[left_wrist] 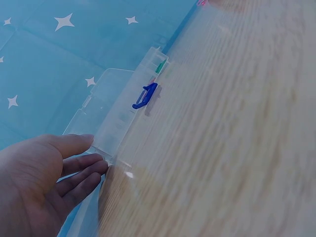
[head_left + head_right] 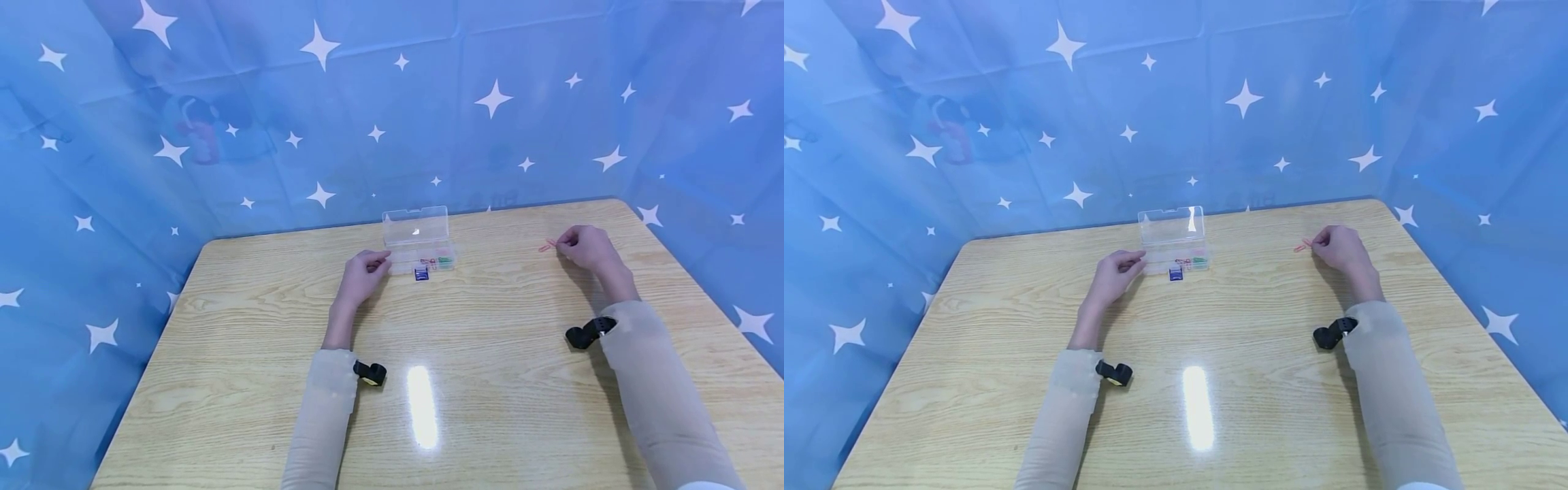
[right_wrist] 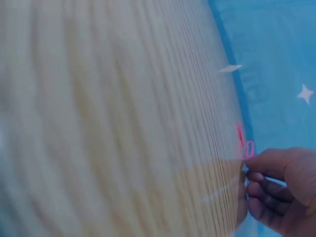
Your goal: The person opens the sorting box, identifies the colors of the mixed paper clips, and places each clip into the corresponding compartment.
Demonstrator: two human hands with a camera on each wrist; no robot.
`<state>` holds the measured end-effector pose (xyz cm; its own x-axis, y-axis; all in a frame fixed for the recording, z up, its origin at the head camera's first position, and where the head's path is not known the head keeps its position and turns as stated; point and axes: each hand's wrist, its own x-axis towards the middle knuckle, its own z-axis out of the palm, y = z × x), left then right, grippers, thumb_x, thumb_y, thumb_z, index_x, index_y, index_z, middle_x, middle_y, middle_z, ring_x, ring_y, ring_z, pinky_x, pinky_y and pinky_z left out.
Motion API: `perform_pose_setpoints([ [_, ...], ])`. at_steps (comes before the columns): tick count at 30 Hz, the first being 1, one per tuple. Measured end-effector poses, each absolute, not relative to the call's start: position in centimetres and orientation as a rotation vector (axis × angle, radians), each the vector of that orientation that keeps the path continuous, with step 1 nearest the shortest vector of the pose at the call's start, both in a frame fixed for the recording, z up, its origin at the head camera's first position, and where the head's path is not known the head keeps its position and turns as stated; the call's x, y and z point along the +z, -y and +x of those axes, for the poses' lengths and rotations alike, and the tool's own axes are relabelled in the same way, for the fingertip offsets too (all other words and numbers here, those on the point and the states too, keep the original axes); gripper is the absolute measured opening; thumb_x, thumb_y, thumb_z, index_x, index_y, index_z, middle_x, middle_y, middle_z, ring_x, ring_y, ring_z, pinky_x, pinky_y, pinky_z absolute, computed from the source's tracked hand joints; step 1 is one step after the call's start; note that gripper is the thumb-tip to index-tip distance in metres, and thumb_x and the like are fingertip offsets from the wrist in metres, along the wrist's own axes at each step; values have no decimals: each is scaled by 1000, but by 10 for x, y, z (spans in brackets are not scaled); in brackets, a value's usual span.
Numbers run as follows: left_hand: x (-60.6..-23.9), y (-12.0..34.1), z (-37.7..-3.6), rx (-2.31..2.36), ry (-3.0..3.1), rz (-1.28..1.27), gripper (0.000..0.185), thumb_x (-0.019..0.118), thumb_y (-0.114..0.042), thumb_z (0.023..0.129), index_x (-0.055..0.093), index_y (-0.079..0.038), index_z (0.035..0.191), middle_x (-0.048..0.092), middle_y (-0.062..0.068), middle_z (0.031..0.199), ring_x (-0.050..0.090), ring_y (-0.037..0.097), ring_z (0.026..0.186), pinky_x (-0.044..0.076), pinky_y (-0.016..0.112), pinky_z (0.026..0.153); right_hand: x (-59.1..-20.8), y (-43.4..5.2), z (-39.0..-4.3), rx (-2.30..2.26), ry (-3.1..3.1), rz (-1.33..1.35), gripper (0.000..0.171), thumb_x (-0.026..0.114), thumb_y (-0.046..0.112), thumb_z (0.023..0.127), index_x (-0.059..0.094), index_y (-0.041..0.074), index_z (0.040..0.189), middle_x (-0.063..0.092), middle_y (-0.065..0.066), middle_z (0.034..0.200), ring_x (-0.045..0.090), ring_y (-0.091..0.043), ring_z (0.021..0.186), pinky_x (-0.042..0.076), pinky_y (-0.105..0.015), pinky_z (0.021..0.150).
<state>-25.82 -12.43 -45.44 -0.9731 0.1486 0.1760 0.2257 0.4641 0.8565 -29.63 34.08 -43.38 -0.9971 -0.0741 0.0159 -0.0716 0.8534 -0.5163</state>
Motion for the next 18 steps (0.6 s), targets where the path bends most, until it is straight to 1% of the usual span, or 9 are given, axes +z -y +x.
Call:
perform_pose_setpoints([
  [10,-456,125,-259,-1555,2605,-350,29,65,-11,100,69,-1,128,68,13,111,65,25,103,55,35,92,-431,-338,-293,-849,-3017,-161,28,61,18,100,68,-9,105,66,-19,88,55,-23,69,44,-33,57],
  [14,-455,125,-258,-1552,2607,-350,29,65,-11,100,69,-1,128,68,13,111,65,25,103,55,35,92,-429,-335,-291,-867,-3004,-161,29,59,17,100,67,-10,107,67,-18,87,54,-22,68,44,-33,57],
  [18,-455,125,-258,-1550,2610,-352,29,64,-11,100,69,-1,128,68,13,112,65,25,103,55,35,92,-426,-329,-287,-886,-3011,-163,29,59,17,100,68,-9,109,67,-20,91,55,-24,71,44,-33,58],
])
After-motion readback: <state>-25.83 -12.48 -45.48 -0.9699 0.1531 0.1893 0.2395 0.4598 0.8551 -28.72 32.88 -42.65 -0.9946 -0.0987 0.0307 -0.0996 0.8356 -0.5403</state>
